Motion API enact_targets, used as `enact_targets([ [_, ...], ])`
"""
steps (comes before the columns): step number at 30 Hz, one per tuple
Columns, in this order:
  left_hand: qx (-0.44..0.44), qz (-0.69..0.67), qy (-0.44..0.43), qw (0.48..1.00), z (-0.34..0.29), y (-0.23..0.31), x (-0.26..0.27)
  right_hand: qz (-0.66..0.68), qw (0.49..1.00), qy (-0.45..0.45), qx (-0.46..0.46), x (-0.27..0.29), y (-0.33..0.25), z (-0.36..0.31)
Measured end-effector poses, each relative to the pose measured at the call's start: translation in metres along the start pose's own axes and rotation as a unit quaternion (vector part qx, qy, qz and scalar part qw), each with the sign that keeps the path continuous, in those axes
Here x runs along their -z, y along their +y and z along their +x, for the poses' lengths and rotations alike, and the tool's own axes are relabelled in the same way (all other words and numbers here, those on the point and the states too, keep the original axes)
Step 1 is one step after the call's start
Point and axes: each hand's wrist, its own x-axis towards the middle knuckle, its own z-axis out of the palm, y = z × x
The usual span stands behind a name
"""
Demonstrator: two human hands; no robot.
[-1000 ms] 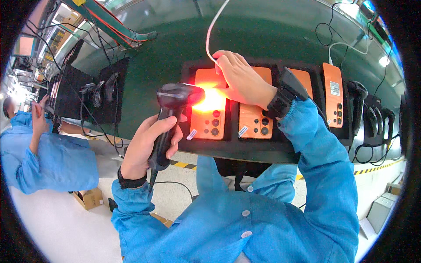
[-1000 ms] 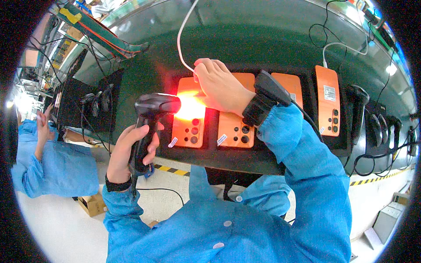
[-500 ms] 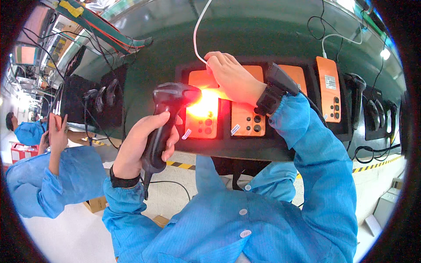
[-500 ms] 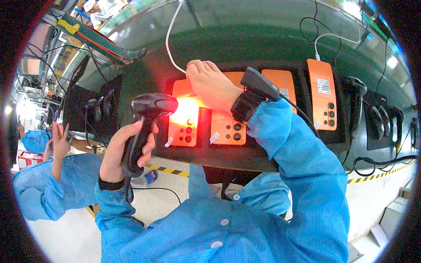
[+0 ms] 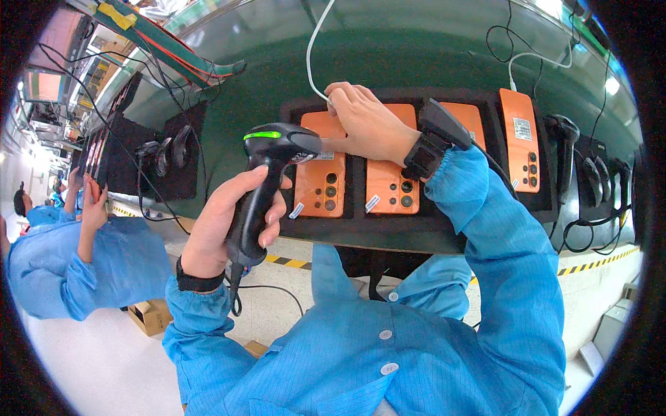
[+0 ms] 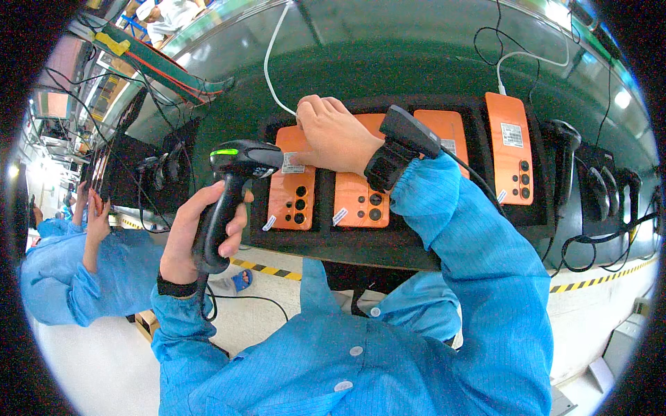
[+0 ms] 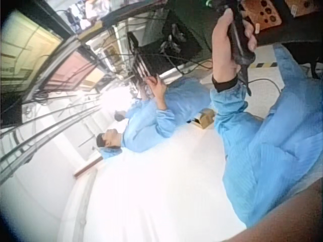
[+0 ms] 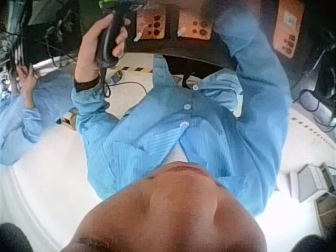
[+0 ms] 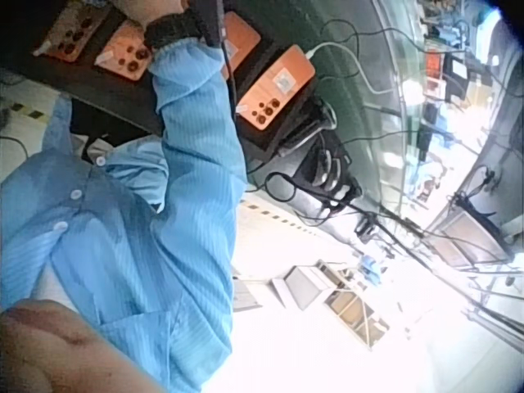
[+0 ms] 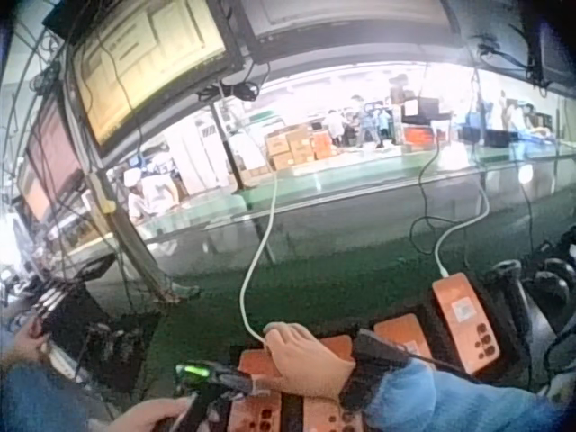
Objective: Testing mobile devices by scanning their barcodes and connecting them to power/data cables on an assembly line.
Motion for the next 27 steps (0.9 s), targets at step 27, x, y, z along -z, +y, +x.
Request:
enact_targets([
  [27, -0.22, 0.679, 0.26, 0.65, 0.087, -0.033, -0.025, 0.101, 0.987, 0.004, -0.125, 0.009, -0.007, 0.007],
])
